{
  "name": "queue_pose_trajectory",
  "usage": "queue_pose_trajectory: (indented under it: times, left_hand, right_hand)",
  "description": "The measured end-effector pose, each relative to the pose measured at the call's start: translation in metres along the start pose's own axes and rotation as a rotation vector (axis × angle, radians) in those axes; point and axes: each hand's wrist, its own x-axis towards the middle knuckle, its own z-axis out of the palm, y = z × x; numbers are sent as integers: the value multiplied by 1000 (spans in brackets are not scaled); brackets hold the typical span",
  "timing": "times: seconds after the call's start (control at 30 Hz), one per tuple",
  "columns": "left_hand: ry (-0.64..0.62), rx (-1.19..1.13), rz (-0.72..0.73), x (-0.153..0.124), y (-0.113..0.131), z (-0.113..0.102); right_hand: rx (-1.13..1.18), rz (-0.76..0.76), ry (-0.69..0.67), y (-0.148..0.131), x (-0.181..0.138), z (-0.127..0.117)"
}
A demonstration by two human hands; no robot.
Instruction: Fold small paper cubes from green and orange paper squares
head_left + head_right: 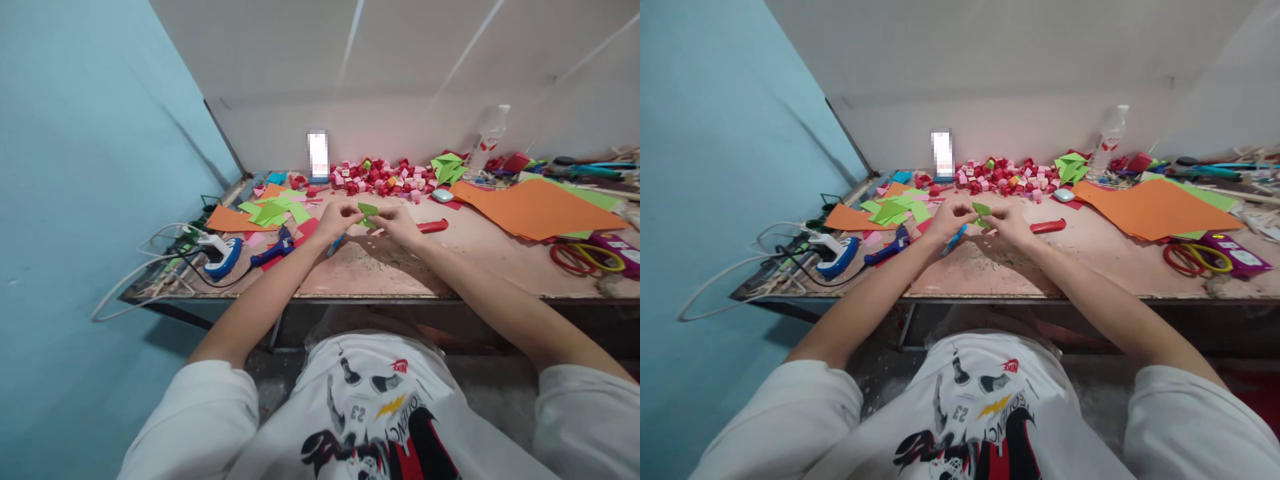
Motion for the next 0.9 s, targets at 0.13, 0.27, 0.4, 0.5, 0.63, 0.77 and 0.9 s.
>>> queue_pose_trajectory:
  times: [0.13, 0.27, 0.4, 0.5, 0.63, 0.77, 0.9]
  left_hand:
    - [43, -54, -27, 2, 2, -3]
    - [97, -95, -68, 3, -2, -8]
    - [103, -132, -101, 3, -6, -8]
    - [48, -165, -117, 2, -4, -5]
    - [-39, -148, -131, -1, -1, -2]
    - [12, -115, -113, 0, -5, -1]
    - [116, -87, -80, 1, -12, -3]
  right_hand:
    - [32, 25, 39, 1, 3, -4]
    - [73, 61, 41, 1, 5, -11]
    - [85, 78, 0, -1, 4, -12]
    - [56, 64, -32, -2, 2, -10]
    - [-41, 37, -67, -6, 2, -9]
    - [-150, -42, 88, -25, 14, -16]
    - [-380, -184, 30, -46, 32, -25]
